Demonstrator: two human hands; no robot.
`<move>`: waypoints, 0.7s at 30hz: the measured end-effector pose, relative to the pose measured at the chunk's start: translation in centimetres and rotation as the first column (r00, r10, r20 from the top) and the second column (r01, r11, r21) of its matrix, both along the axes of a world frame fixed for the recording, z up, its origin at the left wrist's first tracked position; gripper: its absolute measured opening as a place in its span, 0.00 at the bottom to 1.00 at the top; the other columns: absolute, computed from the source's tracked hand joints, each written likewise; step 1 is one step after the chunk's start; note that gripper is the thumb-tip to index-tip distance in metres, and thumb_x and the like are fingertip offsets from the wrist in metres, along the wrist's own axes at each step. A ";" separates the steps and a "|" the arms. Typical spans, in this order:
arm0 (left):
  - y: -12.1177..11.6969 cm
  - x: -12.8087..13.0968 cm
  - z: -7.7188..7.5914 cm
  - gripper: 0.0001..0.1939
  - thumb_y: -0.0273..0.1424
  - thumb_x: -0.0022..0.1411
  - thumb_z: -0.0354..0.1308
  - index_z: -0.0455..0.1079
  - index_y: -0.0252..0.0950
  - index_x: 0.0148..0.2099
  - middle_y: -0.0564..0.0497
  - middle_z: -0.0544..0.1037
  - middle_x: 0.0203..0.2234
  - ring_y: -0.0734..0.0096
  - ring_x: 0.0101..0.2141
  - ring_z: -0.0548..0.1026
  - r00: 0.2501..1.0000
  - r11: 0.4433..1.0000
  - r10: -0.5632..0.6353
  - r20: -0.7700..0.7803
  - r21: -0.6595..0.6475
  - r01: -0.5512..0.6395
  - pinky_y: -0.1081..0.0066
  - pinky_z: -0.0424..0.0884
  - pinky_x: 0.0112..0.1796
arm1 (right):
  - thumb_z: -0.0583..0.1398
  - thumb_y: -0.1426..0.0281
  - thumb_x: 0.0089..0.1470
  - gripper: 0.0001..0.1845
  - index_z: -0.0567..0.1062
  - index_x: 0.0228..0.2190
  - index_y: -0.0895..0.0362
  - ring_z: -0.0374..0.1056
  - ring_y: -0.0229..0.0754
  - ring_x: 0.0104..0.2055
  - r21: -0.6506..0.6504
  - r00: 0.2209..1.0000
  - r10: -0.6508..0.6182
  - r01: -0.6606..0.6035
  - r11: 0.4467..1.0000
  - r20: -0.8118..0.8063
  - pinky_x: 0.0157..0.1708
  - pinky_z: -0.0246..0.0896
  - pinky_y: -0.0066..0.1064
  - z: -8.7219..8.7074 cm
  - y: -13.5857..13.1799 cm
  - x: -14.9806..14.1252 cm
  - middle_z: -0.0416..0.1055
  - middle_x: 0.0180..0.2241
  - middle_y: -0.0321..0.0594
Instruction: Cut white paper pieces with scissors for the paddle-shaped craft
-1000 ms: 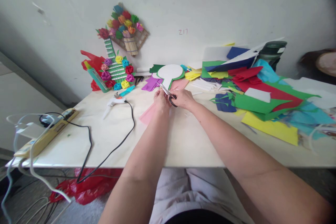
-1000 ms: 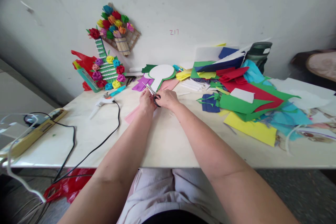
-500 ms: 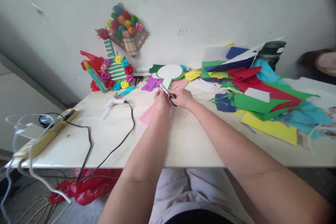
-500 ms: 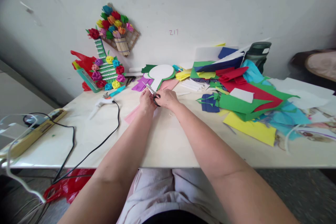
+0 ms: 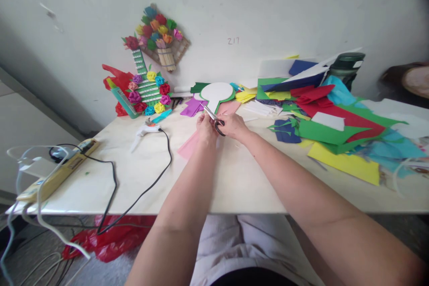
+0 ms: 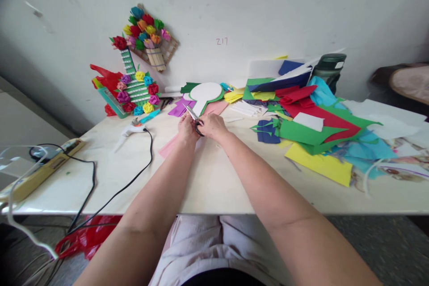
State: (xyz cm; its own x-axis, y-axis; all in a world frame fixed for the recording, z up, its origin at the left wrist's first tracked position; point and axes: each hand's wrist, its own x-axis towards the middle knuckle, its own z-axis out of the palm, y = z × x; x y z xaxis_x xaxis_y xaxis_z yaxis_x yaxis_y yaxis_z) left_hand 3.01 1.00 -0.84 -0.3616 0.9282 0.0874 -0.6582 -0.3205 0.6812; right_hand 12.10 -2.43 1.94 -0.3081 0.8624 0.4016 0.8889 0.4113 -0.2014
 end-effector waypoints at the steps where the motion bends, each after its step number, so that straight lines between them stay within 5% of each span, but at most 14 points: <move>1: -0.1 0.0 0.0 0.15 0.36 0.48 0.60 0.57 0.35 0.23 0.59 0.59 0.12 0.81 0.15 0.63 1.000 1.000 0.003 -0.006 -0.007 -0.003 0.78 0.59 0.21 | 0.51 0.64 0.48 0.16 0.74 0.34 0.53 0.67 0.41 0.37 0.000 1.000 -0.003 0.003 1.000 0.004 0.31 0.54 0.28 0.0 0.0 0.0 0.74 0.33 0.40; 13: -0.1 -0.1 0.1 0.15 0.36 0.48 0.60 0.58 0.34 0.22 0.58 0.61 0.13 0.82 0.16 0.63 1.000 1.000 -0.010 0.012 0.016 0.010 0.78 0.59 0.22 | 0.50 0.65 0.50 0.17 0.73 0.38 0.54 0.66 0.44 0.41 -0.021 0.998 -0.033 0.034 0.999 0.046 0.35 0.56 0.29 -0.2 0.0 -0.4 0.72 0.39 0.43; 21: 0.0 -0.4 0.0 0.08 0.24 0.46 0.59 0.60 0.34 0.24 0.58 0.64 0.15 0.84 0.16 0.63 0.996 0.999 -0.047 0.071 0.021 0.046 0.79 0.59 0.22 | 0.49 0.65 0.50 0.16 0.73 0.37 0.54 0.67 0.43 0.40 0.010 0.998 -0.011 0.010 1.000 0.069 0.34 0.56 0.29 -0.2 0.3 -0.3 0.73 0.37 0.42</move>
